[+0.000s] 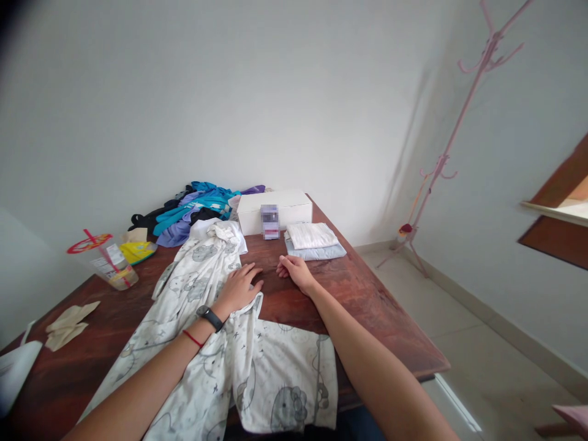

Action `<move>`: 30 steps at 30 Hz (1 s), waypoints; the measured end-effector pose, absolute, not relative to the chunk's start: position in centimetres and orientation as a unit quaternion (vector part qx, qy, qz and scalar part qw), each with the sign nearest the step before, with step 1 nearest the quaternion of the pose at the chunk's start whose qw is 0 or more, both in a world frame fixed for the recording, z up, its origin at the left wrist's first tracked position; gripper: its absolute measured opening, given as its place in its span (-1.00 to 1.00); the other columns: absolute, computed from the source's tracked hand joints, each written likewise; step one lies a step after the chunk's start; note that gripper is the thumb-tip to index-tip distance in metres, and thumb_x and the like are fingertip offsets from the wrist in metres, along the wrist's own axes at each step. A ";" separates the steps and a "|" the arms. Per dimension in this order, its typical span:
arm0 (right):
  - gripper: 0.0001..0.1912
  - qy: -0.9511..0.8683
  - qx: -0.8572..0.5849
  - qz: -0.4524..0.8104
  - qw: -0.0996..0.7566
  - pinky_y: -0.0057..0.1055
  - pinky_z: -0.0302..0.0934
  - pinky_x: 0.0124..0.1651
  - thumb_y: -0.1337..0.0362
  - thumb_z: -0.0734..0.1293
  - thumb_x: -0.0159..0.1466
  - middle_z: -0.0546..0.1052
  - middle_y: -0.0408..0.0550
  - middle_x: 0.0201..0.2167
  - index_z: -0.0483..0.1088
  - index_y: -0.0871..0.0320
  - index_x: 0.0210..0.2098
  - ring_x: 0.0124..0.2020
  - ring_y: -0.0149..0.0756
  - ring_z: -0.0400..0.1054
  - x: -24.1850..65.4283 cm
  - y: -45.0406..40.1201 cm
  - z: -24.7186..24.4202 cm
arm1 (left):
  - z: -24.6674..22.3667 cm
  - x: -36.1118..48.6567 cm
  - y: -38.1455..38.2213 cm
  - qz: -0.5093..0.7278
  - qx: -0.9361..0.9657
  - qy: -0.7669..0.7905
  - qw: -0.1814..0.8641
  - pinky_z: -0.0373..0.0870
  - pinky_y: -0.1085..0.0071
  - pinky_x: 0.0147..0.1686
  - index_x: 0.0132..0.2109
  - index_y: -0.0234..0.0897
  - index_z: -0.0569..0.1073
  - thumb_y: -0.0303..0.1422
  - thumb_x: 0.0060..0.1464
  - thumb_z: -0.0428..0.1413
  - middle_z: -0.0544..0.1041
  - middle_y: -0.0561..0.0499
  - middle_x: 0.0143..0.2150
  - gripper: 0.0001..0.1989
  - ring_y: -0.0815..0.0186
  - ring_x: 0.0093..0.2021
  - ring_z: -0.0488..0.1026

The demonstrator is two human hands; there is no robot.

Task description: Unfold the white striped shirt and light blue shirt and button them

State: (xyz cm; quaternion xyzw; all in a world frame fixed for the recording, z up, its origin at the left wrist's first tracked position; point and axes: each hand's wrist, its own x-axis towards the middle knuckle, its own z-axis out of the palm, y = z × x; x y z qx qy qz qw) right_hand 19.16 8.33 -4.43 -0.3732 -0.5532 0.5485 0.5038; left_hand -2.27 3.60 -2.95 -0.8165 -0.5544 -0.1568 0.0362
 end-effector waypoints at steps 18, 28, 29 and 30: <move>-0.72 -0.655 -0.373 0.471 0.459 -0.46 0.27 -0.35 0.11 0.37 0.30 0.56 -0.09 -0.51 0.49 0.18 -0.42 -0.50 -0.37 0.43 18.5 8.6 -5.1 | 1.6 0.6 10.8 -0.205 -0.823 -0.530 -0.017 0.39 0.24 0.20 0.17 -0.31 0.46 -0.33 0.35 -0.04 0.55 -0.18 0.14 -0.65 0.16 0.17 0.49; -0.74 -0.679 -0.397 0.412 0.460 -0.40 0.27 -0.38 0.31 0.34 0.26 0.57 -0.05 -0.55 0.46 0.15 -0.55 -0.50 -0.26 0.46 18.3 8.9 -5.6 | 4.2 14.8 15.3 -0.119 -0.897 -0.426 -0.021 0.21 0.12 0.32 0.35 -0.39 0.28 -0.28 0.08 0.27 0.27 -0.33 0.40 -0.27 -0.04 0.38 0.24; -0.75 -0.677 -0.402 0.408 0.462 -0.38 0.29 -0.37 0.33 0.35 0.24 0.58 -0.04 -0.55 0.45 0.15 -0.57 -0.48 -0.22 0.47 18.3 9.0 -5.7 | 3.9 15.5 15.5 -0.110 -0.896 -0.429 -0.021 0.23 0.09 0.30 0.36 -0.38 0.28 -0.31 0.07 0.26 0.28 -0.33 0.39 -0.27 -0.06 0.36 0.25; -0.77 -0.676 -0.406 0.404 0.464 -0.36 0.32 -0.34 0.34 0.37 0.22 0.59 -0.03 -0.53 0.45 0.14 -0.58 -0.45 -0.18 0.49 18.3 9.0 -5.8 | 3.6 16.0 15.6 -0.103 -0.895 -0.433 -0.020 0.24 0.06 0.28 0.36 -0.37 0.29 -0.33 0.07 0.26 0.29 -0.33 0.39 -0.28 -0.07 0.35 0.27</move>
